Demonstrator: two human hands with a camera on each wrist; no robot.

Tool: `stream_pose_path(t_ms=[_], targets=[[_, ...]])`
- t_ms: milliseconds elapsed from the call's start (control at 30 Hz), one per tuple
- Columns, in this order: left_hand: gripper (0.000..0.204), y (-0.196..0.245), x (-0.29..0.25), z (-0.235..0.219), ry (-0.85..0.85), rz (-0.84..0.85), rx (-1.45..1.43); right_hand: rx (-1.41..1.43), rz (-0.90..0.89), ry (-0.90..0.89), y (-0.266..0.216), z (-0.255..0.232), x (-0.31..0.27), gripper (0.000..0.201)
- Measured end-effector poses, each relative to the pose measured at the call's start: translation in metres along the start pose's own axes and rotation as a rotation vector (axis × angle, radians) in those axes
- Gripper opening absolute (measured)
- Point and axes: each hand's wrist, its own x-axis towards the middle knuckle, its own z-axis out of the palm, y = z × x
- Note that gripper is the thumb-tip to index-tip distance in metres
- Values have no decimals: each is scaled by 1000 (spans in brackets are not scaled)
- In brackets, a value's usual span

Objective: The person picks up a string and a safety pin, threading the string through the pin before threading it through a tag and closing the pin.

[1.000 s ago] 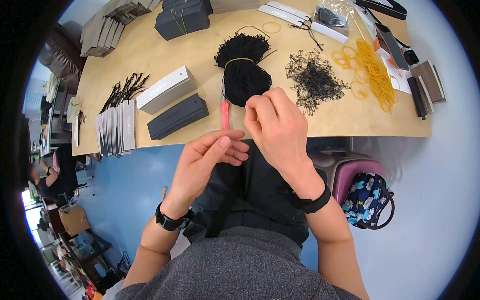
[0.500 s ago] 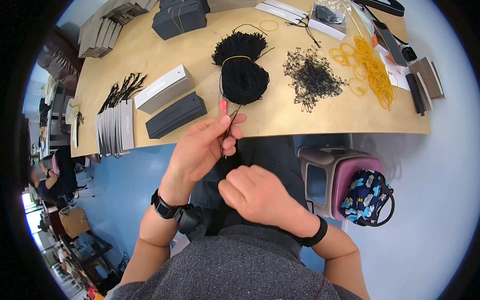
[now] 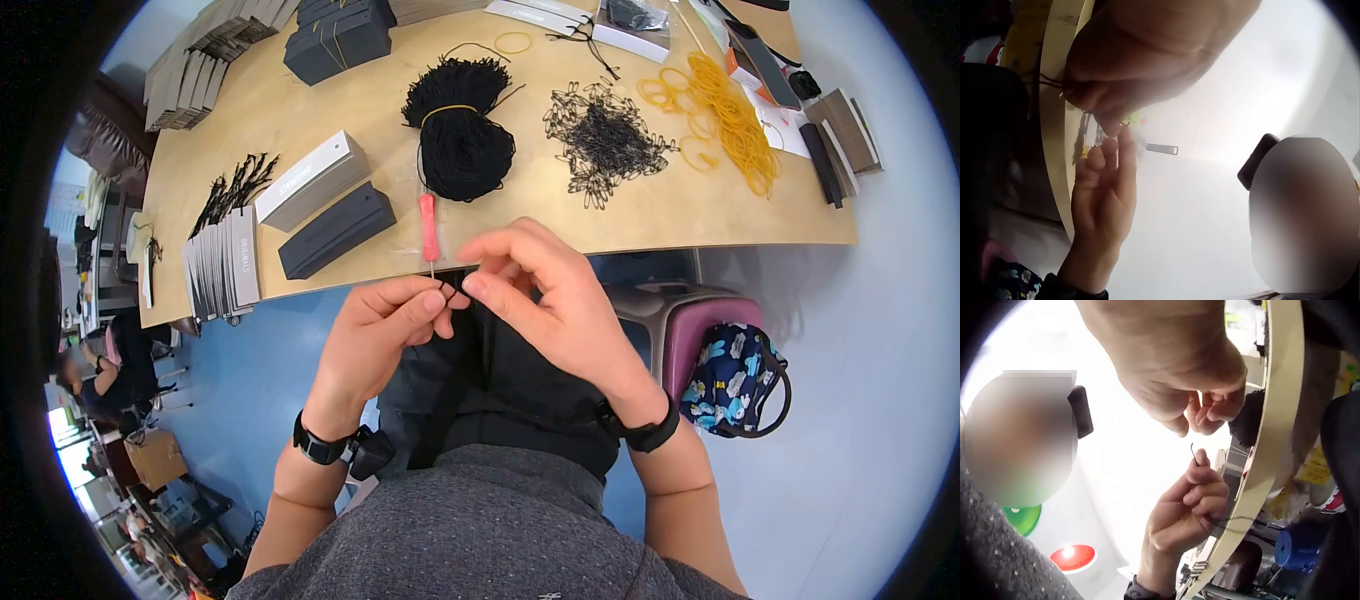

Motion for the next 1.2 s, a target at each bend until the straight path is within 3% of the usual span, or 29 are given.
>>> stream_pose_path(t_ms=[67, 200, 333, 433, 533, 767, 867, 933, 1067, 1167, 1200], targets=[[23, 1, -4, -1, -9, 2, 34, 36, 10, -145, 0, -3, 2, 12], [24, 1, -6, -6, -39, -3, 122, -132, -76, -236, -1, -9, 0, 9], [26, -3, -4, -6, -35, 48, 25, 10, -66, -377, -8, -7, -9, 8], [27, 0, -7, -3, -73, 33, 6, -180, -131, -150, -8, 0, -7, 8], [27, 1, -7, -1, -120, 67, 65, -177, -111, -118, -6, 3, -6, 9], [21, -2, -7, -1, -36, 145, 200, -262, -125, -77, -8, 11, -7, 17], [17, 1, -7, -1, -50, 169, 347, -275, -183, -144, -4, 9, -9, 17], [13, 7, -10, 7, 52, 81, 353, -289, -172, -164, 0, 8, -12, 13], [11, -11, -10, 9, 128, 140, 404, -241, -106, -148, -1, 1, -15, 10], [9, -19, -8, 8, 155, 233, 304, -675, -221, 162, 11, -28, -5, 7], [9, -17, -8, 8, 178, 198, 221, -785, -134, 274, 11, -36, -3, 7]])
